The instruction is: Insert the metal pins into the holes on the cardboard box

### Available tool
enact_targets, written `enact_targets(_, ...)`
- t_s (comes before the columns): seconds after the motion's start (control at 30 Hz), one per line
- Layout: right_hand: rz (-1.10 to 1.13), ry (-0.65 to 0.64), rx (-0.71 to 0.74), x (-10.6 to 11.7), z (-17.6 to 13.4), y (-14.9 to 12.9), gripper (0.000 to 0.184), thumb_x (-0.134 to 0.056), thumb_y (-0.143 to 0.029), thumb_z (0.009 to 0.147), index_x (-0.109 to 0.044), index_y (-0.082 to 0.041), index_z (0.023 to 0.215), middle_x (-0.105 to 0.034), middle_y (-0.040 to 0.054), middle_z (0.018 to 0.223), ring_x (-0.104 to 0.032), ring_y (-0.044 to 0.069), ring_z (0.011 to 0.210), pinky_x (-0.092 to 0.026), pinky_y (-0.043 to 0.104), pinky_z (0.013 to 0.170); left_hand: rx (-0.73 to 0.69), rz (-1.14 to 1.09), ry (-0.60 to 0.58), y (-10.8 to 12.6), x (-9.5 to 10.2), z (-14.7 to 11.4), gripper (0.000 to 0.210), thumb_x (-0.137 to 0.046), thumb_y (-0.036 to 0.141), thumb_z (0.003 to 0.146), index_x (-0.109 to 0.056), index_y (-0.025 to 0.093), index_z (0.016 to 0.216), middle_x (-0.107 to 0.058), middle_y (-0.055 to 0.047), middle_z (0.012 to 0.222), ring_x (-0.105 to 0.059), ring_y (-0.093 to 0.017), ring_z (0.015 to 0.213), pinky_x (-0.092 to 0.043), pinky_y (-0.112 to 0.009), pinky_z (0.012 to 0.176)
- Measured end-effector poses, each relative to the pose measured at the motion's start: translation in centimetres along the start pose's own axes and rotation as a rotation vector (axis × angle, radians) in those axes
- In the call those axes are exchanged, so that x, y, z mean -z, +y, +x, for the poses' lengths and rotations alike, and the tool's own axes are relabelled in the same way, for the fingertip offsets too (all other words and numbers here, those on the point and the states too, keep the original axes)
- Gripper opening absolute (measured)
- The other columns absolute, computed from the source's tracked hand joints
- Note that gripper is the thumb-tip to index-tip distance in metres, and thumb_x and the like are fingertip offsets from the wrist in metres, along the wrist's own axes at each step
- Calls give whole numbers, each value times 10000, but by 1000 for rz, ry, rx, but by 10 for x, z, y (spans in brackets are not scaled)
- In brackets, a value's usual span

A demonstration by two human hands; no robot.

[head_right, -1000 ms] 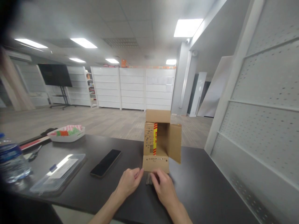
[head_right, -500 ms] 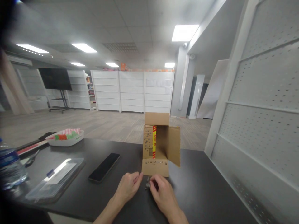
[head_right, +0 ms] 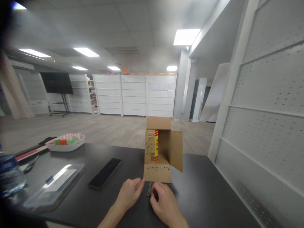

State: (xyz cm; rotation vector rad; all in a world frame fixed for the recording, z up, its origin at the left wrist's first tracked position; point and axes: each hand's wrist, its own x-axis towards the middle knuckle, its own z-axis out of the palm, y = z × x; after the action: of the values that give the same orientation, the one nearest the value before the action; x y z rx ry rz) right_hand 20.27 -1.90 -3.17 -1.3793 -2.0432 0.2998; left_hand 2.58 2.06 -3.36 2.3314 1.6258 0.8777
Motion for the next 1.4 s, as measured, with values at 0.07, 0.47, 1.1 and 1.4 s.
enact_targets(0.07, -5, -2, 0, 0, 0, 0, 104, -452, -145, 803, -513, -209, 749, -573, -2, 735, -533, 158, 704, -362, 246, 635, 3, -2, -2, 0, -1, 0, 502, -298, 445, 926, -452, 190, 522, -452, -1, 465, -381, -98, 415, -153, -271, 495)
enact_targets(0.47, 1, 7, 8, -3, 0, 3, 122, -444, -106, 759, -506, -210, 744, -580, -1, 747, -531, 160, 713, -356, 248, 650, -2, -21, -17, -1, -1, 0, 476, -290, 442, 929, -396, 184, 543, -430, 4, 463, -372, -92, 420, -148, -274, 507)
enact_targets(1.1, -44, -68, 6, -7, 2, 8, 138, -475, -81, 701, -522, -195, 764, -585, 7, 810, -528, 149, 765, -341, 237, 684, 5, -4, -40, 1, 0, 0, 468, -281, 418, 934, -457, 184, 570, -505, -3, 492, -422, -89, 442, -161, -270, 513)
enact_targets(1.4, -72, -83, -9, -10, 5, 9, 169, -465, -69, 677, -523, -199, 767, -593, 11, 820, -538, 161, 786, -349, 245, 694, 19, -23, -52, -1, -3, 0, 478, -271, 426, 933, -474, 185, 574, -510, -8, 505, -434, -90, 450, -166, -270, 508)
